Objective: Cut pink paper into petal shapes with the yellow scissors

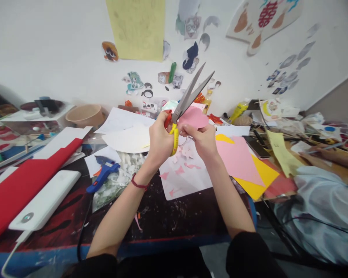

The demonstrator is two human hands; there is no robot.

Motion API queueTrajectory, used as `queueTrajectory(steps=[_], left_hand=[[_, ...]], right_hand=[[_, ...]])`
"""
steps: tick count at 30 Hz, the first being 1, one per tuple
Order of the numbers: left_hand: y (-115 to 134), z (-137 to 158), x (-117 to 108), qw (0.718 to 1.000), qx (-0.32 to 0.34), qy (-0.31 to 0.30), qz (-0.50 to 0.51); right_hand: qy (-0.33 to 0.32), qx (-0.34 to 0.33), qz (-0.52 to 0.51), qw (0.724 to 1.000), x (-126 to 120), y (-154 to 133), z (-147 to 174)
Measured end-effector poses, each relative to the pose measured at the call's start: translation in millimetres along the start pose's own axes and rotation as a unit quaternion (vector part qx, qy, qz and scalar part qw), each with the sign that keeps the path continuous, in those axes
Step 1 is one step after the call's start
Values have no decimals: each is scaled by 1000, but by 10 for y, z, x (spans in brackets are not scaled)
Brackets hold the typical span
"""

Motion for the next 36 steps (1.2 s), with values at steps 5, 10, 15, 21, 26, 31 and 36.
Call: queueTrajectory(steps=[5, 10, 15, 21, 26, 31, 36], left_hand=[[127, -330, 20, 997, 73, 1, -10], [148, -488, 4, 986, 122, -26, -112], [30, -507, 153, 981, 110, -95, -131], [19, -494, 317, 977, 87, -140, -137], [-28, -483, 343, 981, 52, -142, -122], [-72, -470, 340, 986, 29, -143, -86], [5, -444, 323, 989, 33, -129, -64]], right_hand=[[65, -96, 30, 993, -5, -331, -293], [145, -173, -15, 974, -31, -688, -401], [162, -168, -36, 972, -95, -783, -418], [159, -149, -53, 975, -143, -734, -496], [137, -147, -8, 980, -56, -636, -539], [130, -175, 6, 976, 12, -579, -520], [131, -215, 11, 968, 29, -628, -463]])
Point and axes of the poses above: each hand's wrist, its own z-axis away from the middle knuckle, its own x-axis out of the palm, y = z × x, the point moved 5 cm from there along -z, towards the middle knuckle, and after that the axes turned 1 degree about y, right-handed, at the moved point
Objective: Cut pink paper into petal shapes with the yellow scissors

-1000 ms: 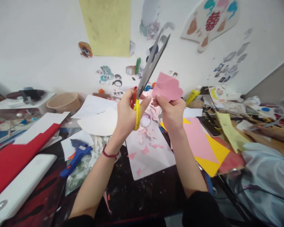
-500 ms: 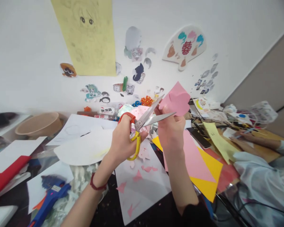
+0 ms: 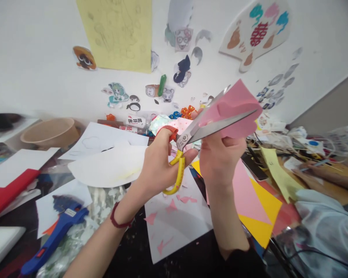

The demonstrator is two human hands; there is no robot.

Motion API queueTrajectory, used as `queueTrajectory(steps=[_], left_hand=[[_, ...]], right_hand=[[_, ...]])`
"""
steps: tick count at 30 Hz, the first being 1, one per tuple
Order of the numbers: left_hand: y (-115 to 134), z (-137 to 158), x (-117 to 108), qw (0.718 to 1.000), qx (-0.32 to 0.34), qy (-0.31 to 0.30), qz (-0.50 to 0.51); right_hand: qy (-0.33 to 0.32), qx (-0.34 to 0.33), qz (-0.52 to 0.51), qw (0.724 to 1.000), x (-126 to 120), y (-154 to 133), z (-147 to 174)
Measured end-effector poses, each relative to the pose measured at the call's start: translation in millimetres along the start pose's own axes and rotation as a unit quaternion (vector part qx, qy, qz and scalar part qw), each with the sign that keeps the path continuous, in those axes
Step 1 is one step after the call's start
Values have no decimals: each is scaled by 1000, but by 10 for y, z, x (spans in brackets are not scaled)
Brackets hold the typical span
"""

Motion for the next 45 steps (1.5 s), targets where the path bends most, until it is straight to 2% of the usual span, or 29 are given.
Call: queueTrajectory(steps=[9, 19, 26, 32, 40, 45], left_hand=[[121, 34, -44, 1000, -4, 14, -27], [156, 53, -60, 999, 0, 8, -54], [186, 56, -79, 1000, -7, 2, -25], [215, 64, -77, 1000, -5, -4, -21], [238, 84, -65, 1000, -8, -10, -6], [259, 98, -56, 1000, -5, -17, -1]], right_hand=[[-14, -77, 81, 994, -13, -65, 40], [20, -69, 45, 996, -49, -103, 43], [31, -72, 8, 997, -63, -91, 54], [17, -99, -82, 992, -40, -98, 30], [8, -75, -57, 996, -12, -144, 61], [-6, -53, -78, 996, 17, -135, 73]])
Point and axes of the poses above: each hand's wrist, its own z-axis away from the middle knuckle, its own x-axis out of the palm, y = z × x, the point moved 5 cm from there along -z, towards the middle knuckle, and after that the axes turned 1 degree about y, right-handed, at the moved point
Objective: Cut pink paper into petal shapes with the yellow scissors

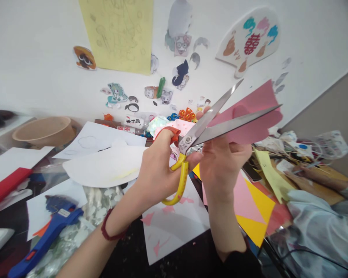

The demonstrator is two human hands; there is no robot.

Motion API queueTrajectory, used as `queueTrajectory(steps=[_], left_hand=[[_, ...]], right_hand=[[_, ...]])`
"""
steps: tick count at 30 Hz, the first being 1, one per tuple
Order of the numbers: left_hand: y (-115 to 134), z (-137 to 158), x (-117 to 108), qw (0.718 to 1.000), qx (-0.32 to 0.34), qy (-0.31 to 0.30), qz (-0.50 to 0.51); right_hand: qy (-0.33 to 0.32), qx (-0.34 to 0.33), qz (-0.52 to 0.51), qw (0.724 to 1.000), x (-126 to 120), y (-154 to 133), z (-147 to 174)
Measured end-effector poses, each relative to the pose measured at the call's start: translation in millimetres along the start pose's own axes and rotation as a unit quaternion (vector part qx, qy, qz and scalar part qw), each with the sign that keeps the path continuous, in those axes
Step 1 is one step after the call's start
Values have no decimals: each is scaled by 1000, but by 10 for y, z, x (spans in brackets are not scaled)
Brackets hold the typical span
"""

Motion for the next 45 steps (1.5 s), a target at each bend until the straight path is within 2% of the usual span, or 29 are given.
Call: queueTrajectory(steps=[6, 9, 14, 19, 27, 34, 45], left_hand=[[0, 7, -23, 1000, 3, 3, -12], [-2, 9, -40, 1000, 5, 2, -17], [-7, 11, -69, 1000, -8, -1, -25], [4, 12, -83, 999, -13, 0, -46], [-10, 19, -84, 999, -10, -12, -51], [5, 14, -97, 998, -9, -11, -62], [-10, 15, -100, 998, -4, -16, -55]], right_hand=[[-1, -2, 18, 1000, 1, -10, 11], [-4, -20, 43, 999, 1, -25, 2], [-10, -60, 11, 998, -21, -46, -33], [-9, -88, 45, 995, -78, -50, -65], [-7, -115, 34, 993, -102, -72, -96], [33, -83, 35, 995, -197, -71, -112], [22, -95, 71, 993, -227, -114, -118]])
Point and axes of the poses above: each hand's wrist, its own z-axis away from the middle knuckle, its own x-axis out of the palm, y = z × x, the point moved 5 cm from there along -z, towards the middle knuckle, and after that the axes turned 1 degree about y, right-handed, at the moved point
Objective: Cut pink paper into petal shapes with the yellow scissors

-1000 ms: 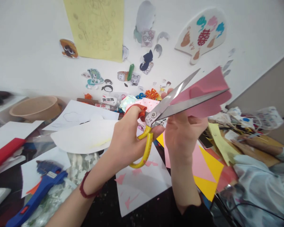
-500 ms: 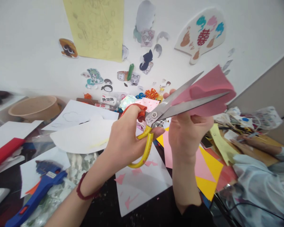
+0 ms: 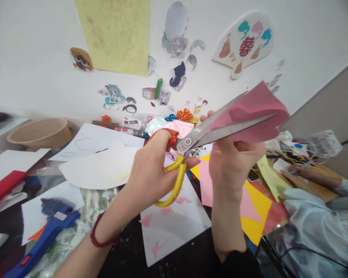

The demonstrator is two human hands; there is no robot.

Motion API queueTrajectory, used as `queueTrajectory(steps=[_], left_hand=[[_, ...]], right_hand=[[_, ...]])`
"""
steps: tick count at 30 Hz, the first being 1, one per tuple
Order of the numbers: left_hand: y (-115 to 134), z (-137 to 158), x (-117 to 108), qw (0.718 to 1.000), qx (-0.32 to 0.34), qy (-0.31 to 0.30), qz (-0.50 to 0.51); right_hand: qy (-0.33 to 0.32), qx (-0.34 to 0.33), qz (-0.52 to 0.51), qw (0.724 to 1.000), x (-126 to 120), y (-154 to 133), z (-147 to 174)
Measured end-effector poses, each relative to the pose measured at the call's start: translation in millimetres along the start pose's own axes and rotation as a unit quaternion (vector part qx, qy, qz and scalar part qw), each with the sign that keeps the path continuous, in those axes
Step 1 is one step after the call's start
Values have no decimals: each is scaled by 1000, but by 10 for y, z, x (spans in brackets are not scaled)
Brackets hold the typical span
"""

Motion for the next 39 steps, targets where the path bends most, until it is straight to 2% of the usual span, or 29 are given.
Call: queueTrajectory(steps=[26, 34, 39], left_hand=[[14, -13, -48, 999, 20, -22, -20], [24, -18, -58, 999, 1, -30, -20], [33, -12, -49, 999, 19, -30, -23]], right_hand=[[-48, -44, 28, 998, -83, -80, -105], [-69, -15, 56, 996, -120, -85, -116], [-80, -1, 58, 995, -130, -106, -122]])
Point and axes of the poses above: each hand's wrist, its own z-axis away from the middle knuckle, its own x-axis out of the palm, y = z × x, the point moved 5 cm from there along -z, towards the middle knuckle, and after that the axes turned 1 degree about y, right-handed, at the moved point
